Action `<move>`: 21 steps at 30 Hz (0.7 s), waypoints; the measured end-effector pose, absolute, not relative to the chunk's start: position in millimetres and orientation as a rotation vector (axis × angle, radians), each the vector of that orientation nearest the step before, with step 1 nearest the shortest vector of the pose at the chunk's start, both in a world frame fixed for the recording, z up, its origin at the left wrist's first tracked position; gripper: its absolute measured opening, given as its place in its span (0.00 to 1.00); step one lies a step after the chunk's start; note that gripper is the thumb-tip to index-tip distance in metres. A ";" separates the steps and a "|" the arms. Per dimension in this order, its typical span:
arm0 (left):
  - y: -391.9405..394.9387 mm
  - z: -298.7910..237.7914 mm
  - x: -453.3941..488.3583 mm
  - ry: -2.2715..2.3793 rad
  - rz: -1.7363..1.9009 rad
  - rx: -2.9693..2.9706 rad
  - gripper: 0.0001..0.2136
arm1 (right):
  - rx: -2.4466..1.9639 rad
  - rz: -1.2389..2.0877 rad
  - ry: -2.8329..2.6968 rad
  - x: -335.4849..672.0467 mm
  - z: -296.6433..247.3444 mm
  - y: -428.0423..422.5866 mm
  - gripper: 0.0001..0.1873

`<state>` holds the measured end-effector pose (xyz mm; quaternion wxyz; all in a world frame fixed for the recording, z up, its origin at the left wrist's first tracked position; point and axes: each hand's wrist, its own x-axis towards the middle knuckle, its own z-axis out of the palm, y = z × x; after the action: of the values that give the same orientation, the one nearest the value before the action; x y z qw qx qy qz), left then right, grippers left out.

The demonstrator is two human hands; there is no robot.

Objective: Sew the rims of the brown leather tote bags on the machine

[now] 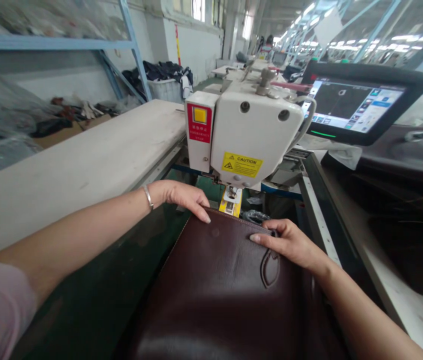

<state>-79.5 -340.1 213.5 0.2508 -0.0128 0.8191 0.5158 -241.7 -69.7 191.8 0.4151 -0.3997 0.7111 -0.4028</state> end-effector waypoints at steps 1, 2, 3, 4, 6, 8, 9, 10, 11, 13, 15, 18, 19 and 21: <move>-345.8 205.7 -81.2 2.265 1.485 -0.079 0.21 | -0.987 -1.011 1.820 -249.6 187.3 -73.0 0.24; -350.2 197.4 -83.2 2.286 1.586 -0.129 0.21 | -0.963 -1.012 1.849 -257.3 183.0 -76.6 0.25; -352.9 189.1 -85.6 2.280 1.692 -0.184 0.22 | -0.938 -1.013 1.869 -264.6 179.4 -80.5 0.26; -354.1 181.2 -88.1 2.254 1.785 -0.240 0.22 | -0.916 -1.012 1.881 -271.2 176.7 -84.4 0.27; -353.2 168.5 -93.7 2.197 1.917 -0.334 0.23 | -0.884 -1.025 1.900 -282.8 174.1 -92.5 0.28; -350.8 160.5 -99.2 2.225 2.018 -0.382 0.22 | -0.875 -1.056 1.915 -293.8 174.6 -100.7 0.29; -349.8 158.0 -101.7 2.261 2.073 -0.383 0.21 | -0.876 -1.073 1.921 -299.4 175.4 -104.9 0.29; -349.1 156.2 -103.7 2.289 2.137 -0.361 0.20 | -0.880 -1.089 1.928 -305.0 176.5 -109.1 0.29; -348.7 154.8 -105.2 2.287 2.210 -0.325 0.21 | -0.884 -1.103 1.936 -310.5 177.4 -113.3 0.29; -348.2 152.5 -106.3 2.207 2.329 -0.254 0.26 | -0.896 -1.122 1.949 -320.2 178.9 -121.0 0.29; -347.9 150.5 -105.7 2.139 2.372 -0.224 0.34 | -0.907 -1.133 1.960 -326.8 179.3 -127.3 0.29; -348.1 148.7 -104.9 2.192 2.378 -0.200 0.40 | -0.890 -1.149 1.957 -330.7 178.6 -133.0 0.28; -348.5 148.7 -105.2 2.224 2.382 -0.177 0.38 | -0.879 -1.155 1.957 -331.1 178.2 -133.9 0.28; -349.4 149.2 -106.2 2.251 2.392 -0.123 0.35 | -0.870 -1.165 1.956 -332.1 177.3 -134.6 0.26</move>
<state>-106.2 -349.4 149.2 -0.0727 -0.0374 0.6830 0.7258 -332.1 -134.6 177.3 0.3450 -0.3349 0.7534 -0.4486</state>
